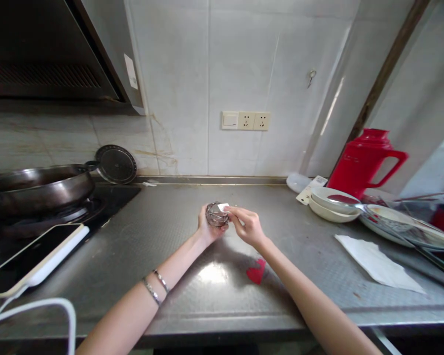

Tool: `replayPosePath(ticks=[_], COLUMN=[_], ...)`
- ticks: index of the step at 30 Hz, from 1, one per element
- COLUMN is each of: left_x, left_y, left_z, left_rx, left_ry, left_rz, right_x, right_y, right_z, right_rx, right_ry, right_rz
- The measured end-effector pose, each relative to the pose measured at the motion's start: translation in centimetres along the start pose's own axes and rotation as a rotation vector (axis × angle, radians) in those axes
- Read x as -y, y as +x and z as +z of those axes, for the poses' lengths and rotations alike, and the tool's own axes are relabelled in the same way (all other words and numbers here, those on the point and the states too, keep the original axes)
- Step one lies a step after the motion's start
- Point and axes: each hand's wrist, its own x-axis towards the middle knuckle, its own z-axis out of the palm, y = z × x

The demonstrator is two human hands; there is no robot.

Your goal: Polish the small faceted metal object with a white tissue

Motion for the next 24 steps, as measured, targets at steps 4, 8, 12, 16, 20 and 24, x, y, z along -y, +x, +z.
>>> replayPosePath(ticks=[4,8,12,16,20,24], left_x=[0.1,-0.2,-0.1,0.5,1.0,1.2], left_y=[0.4,0.5,0.8,1.4,1.9,1.8], left_z=[-0.5,-0.7,-0.9,-1.8,-2.8,-2.8], left_rx=[-0.027,-0.164,-0.221,-0.197,-0.134,-0.109], left_ry=[-0.019,0.003,0.062,0.116,0.155,0.155], left_rz=[0.062,0.109,0.12,0.092,0.044,0.005], right_x=[0.8,1.9,2.4,2.7,2.8,2.6], right_y=[-0.4,-0.8,-1.0,-0.9,-0.6,-0.1], right_z=[0.9,1.9,2.4,2.6,2.4,1.7], right_rx=[-0.058,-0.085,-0.046,-0.019,0.001,0.037], right_ry=[-0.005,0.013,-0.005,-0.011,-0.003,-0.003], right_rz=[-0.036,-0.062,-0.118,-0.149,-0.138,-0.177])
